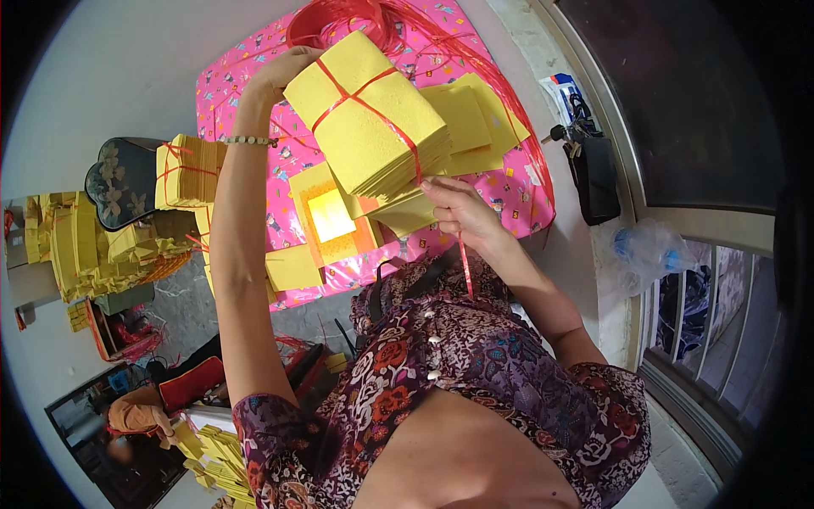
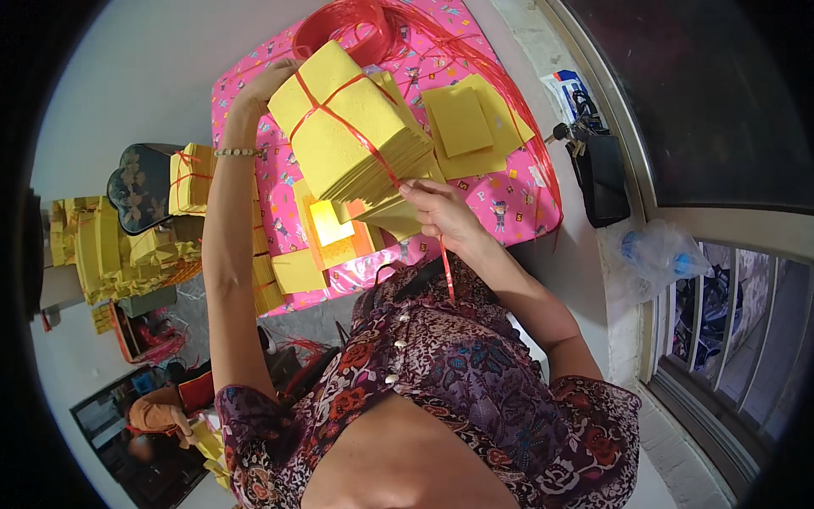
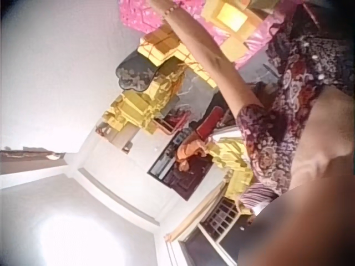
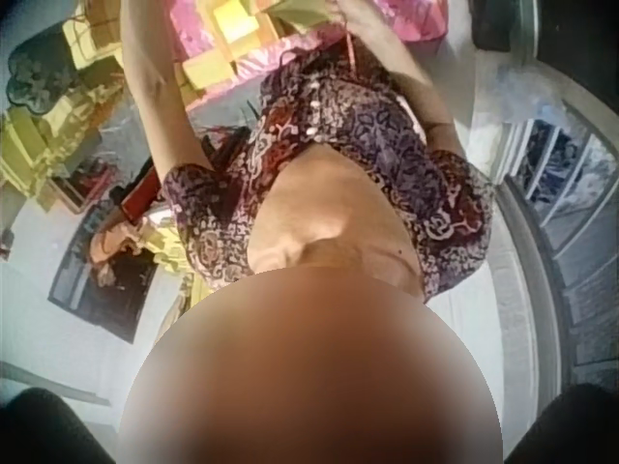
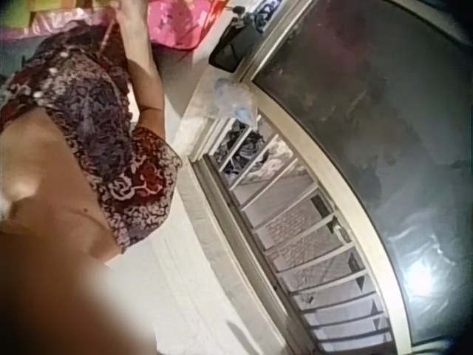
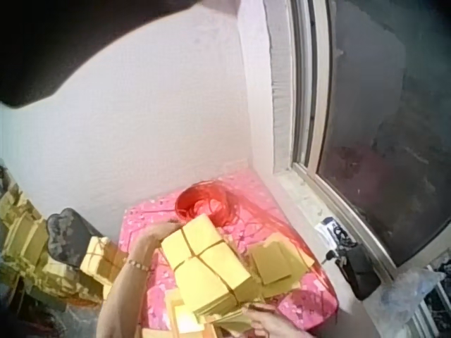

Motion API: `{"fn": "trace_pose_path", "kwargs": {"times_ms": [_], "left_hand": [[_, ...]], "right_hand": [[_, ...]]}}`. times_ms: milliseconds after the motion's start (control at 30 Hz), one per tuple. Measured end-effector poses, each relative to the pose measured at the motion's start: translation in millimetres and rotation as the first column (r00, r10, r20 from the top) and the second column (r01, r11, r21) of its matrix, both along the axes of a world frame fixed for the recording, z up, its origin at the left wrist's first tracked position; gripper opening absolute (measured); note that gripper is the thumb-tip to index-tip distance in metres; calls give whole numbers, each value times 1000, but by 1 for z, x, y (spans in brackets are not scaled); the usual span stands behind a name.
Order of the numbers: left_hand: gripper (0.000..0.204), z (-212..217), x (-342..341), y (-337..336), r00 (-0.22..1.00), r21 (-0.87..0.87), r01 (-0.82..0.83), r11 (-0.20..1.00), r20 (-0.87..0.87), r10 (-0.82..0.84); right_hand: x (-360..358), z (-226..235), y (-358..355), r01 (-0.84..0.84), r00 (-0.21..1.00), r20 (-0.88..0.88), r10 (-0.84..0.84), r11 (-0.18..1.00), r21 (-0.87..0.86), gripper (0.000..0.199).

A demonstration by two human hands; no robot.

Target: Bundling and tying stacks of yellow paper with plastic string.

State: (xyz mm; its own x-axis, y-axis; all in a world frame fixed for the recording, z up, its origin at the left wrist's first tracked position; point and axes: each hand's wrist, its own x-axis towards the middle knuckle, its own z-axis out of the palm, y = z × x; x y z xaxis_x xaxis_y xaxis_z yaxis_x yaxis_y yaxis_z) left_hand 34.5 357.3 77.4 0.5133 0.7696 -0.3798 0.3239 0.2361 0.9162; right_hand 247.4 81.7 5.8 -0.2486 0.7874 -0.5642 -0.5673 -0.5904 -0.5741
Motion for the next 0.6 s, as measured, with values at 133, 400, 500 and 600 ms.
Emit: {"fn": "trace_pose_path", "kwargs": {"times_ms": [133, 400, 500, 600], "left_hand": [[25, 11, 12, -10, 986, 106, 28, 994, -166, -10], [18, 24, -33, -16, 970, 127, 227, 966, 63, -236], [27, 23, -51, -31, 959, 110, 79, 991, 264, -106], [35, 36, -36, -67, 911, 80, -73, 994, 411, 34]], "right_hand": [[-1, 2, 5, 24, 982, 185, -38, 997, 74, 17], [-10, 9, 4, 122, 903, 323, -284, 888, 443, 17], [5, 36, 13, 26, 724, 554, -411, 819, 574, 15], [26, 42, 30, -53, 483, 677, -556, 753, 656, 14]]}}
